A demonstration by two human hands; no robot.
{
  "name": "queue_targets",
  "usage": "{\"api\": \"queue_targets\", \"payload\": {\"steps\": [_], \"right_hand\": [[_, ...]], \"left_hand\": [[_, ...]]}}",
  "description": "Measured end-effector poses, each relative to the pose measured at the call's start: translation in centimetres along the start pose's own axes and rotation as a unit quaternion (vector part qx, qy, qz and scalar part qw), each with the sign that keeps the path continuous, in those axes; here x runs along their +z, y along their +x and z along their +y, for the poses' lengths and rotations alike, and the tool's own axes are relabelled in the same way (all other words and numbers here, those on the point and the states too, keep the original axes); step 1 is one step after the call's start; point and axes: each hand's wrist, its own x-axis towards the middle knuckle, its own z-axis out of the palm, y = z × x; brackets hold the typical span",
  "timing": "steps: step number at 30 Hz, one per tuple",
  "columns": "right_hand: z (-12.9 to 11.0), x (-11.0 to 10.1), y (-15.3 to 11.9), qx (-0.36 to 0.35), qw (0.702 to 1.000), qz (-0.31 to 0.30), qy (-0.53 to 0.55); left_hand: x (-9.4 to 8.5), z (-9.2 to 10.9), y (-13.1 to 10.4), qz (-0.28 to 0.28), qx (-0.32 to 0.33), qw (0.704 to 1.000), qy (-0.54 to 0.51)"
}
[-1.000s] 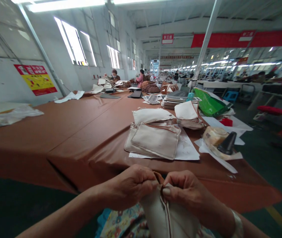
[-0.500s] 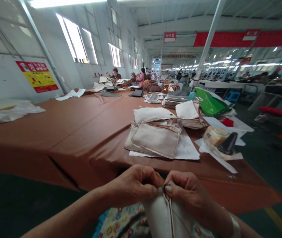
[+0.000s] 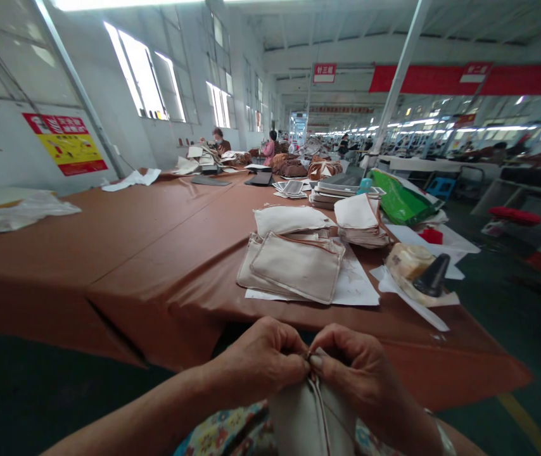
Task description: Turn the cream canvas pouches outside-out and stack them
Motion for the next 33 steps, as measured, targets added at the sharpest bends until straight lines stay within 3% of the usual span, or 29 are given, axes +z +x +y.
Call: {"api": "queue_targets", "payload": {"steps": [5, 10, 14, 17, 20, 28, 30, 33], "right_hand": [[0.1, 0.2, -0.2, -0.028, 0.999, 0.003, 0.026], [-0.2, -0.5, -0.6, -0.224, 0.971, -0.004, -0.089], [-0.5, -1.5, -0.9, -0.305, 0.933, -0.051, -0.183], [-0.3, -2.0, -0.9, -0.323, 0.918, -0.065, -0.219], [0.0, -2.1, -0.9, -0.345, 0.906, -0.059, -0.237], [-0.2, -2.4, -2.2, -0.395, 0.871, -0.031, -0.289], [0.0, -2.4, -2.8, -0.389, 0.882, -0.003, -0.266], [-0.2, -2.5, -3.2, -0.275, 0.939, 0.047, -0.198]], "left_hand": [[0.4, -0.2, 0.0, -0.005, -0.027, 1.0, 0.014], [1.0, 0.0, -0.2, -0.025, -0.016, 0.998, -0.062], [1.2, 0.3, -0.3, -0.02, -0.014, 0.993, -0.117], [1.0, 0.6, -0.4, -0.026, -0.054, 0.984, -0.169], [0.9, 0.6, -0.4, -0.04, -0.054, 0.978, -0.196], [0.9, 0.2, -0.6, -0.074, 0.004, 0.993, -0.088], [0.9, 0.6, -0.7, -0.065, 0.022, 0.996, -0.049], [0.8, 1.2, -0.8, -0.058, 0.043, 0.997, -0.009]]}}
